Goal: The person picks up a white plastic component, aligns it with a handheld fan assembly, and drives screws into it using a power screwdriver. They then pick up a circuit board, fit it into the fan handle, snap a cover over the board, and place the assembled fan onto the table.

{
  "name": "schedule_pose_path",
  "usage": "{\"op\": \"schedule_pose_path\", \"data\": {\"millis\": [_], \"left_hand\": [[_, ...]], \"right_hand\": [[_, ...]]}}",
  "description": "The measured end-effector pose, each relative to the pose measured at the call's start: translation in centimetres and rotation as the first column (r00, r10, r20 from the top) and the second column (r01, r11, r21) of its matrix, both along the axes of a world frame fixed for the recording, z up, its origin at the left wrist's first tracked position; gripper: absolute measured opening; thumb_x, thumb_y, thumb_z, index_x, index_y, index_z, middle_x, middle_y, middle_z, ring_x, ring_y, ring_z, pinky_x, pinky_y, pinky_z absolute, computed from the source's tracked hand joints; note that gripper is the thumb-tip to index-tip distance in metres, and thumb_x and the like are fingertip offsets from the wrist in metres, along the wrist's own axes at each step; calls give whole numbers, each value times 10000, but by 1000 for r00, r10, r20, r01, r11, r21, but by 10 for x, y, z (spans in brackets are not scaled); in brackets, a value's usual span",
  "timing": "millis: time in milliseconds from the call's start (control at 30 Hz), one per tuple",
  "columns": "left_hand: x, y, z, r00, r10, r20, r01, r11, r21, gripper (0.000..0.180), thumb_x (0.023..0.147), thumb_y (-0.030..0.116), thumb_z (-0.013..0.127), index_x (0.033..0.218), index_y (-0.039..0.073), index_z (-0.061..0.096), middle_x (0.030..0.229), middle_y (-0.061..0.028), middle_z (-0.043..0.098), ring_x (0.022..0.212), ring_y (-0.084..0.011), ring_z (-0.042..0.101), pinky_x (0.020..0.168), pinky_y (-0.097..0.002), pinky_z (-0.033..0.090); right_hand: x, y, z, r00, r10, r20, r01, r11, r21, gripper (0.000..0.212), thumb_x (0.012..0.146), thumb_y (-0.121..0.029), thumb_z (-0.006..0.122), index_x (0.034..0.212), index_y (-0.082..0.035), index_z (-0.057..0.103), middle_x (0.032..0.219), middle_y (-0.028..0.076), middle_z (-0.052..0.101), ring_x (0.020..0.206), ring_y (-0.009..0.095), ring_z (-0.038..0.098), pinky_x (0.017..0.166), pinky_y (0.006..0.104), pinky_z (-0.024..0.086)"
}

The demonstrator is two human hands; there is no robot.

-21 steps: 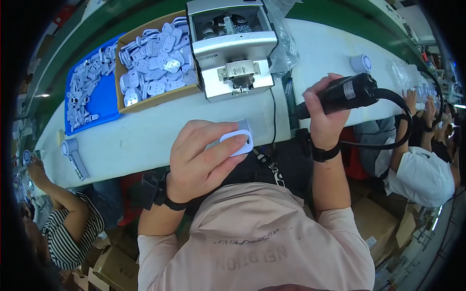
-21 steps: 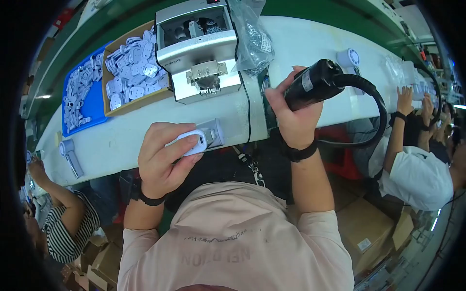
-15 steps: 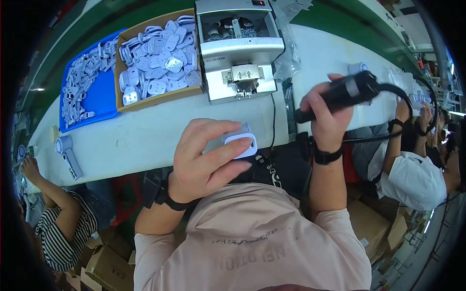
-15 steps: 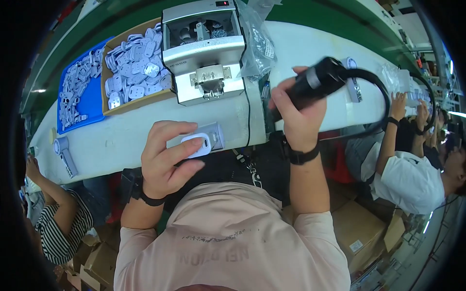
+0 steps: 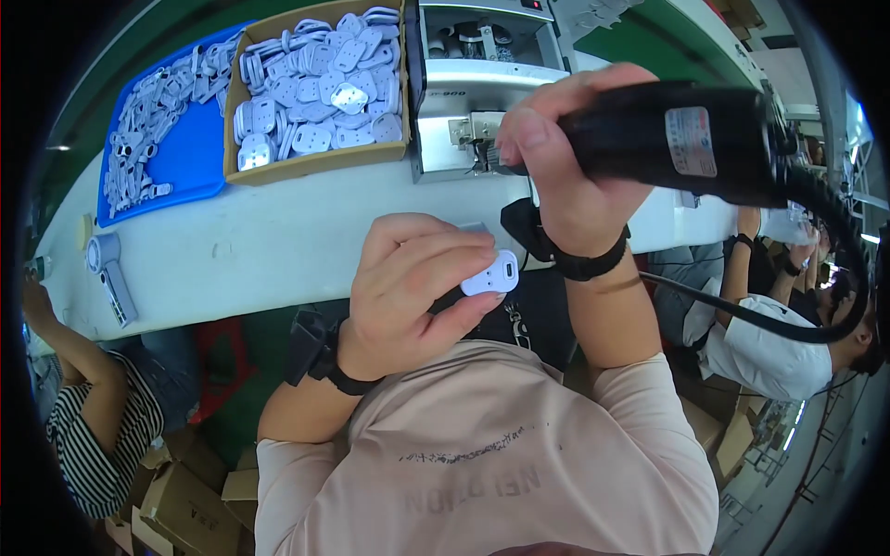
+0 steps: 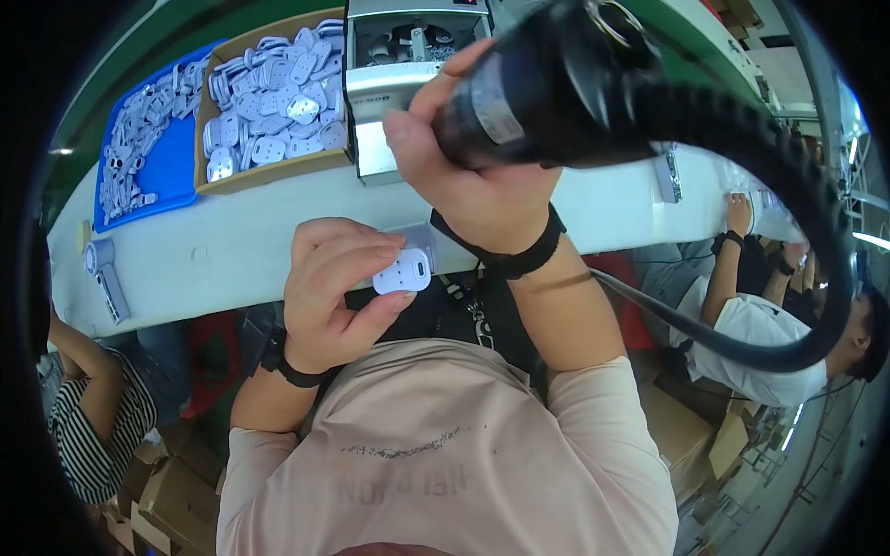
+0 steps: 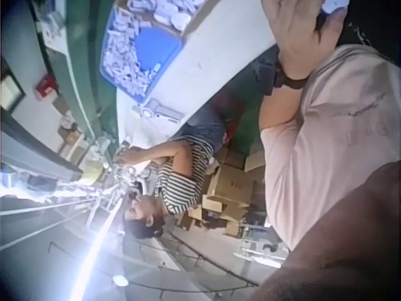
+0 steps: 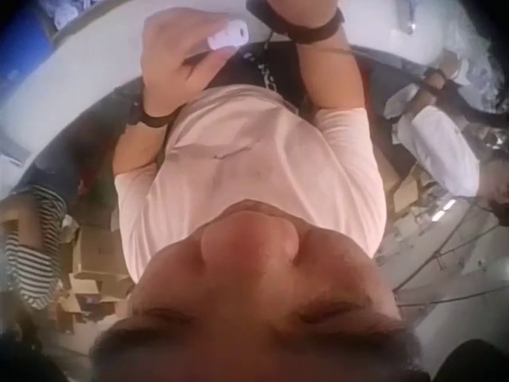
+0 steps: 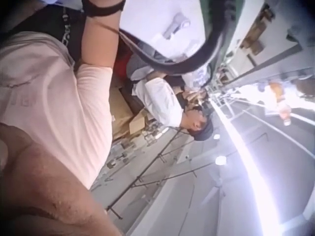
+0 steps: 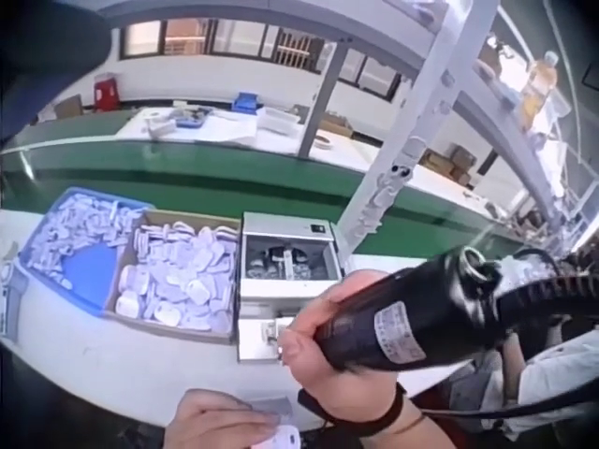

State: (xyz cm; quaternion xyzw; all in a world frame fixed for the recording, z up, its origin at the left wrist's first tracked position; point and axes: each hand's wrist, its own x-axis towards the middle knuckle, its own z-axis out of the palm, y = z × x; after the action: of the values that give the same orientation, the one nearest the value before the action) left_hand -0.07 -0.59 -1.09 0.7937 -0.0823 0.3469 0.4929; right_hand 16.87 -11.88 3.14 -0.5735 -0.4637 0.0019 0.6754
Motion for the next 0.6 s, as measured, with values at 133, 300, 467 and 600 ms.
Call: {"op": "schedule_pose_path", "data": {"millis": [133, 300, 467, 600], "left_hand": [[-4, 2, -3, 1000, 18, 8, -18, 1000, 4, 441, 776, 114, 890, 1183, 82, 722, 1138, -72, 767, 961, -280, 669, 850, -366, 531], [-1, 0, -3, 1000, 10, 13, -10, 999, -42, 443, 768, 111, 890, 1179, 81, 727, 1110, -67, 760, 961, -289, 658, 856, -372, 527], [4, -6, -1, 1000, -5, 5, 5, 1000, -28, 442, 759, 90, 877, 1177, 73, 733, 1081, -70, 736, 971, -303, 632, 861, -391, 516], [9, -9, 0, 1000, -14, -8, 14, 999, -36, 440, 752, 76, 870, 1171, 66, 736, 1074, -76, 715, 977, -314, 616, 862, -403, 507]], "right_hand": [[6, 1, 2, 993, 36, -113, -42, 998, -48, 474, 917, 94, 651, 1319, -43, 439, 832, 122, 644, 662, 218, 637, 628, 380, 553], [-10, -17, 10, 914, -13, -407, -51, 988, -147, 493, 914, 85, 642, 1348, -51, 451, 838, 113, 637, 643, 212, 618, 625, 370, 542], [-20, -36, 63, 954, 125, -271, -97, 989, 116, 494, 970, -34, 605, 1434, -94, 447, 818, 49, 534, 603, 181, 545, 609, 358, 487], [-36, -40, 91, 940, 284, -186, -261, 955, 141, 498, 979, -49, 606, 1443, -105, 435, 832, 48, 539, 606, 179, 549, 606, 356, 489]]}}
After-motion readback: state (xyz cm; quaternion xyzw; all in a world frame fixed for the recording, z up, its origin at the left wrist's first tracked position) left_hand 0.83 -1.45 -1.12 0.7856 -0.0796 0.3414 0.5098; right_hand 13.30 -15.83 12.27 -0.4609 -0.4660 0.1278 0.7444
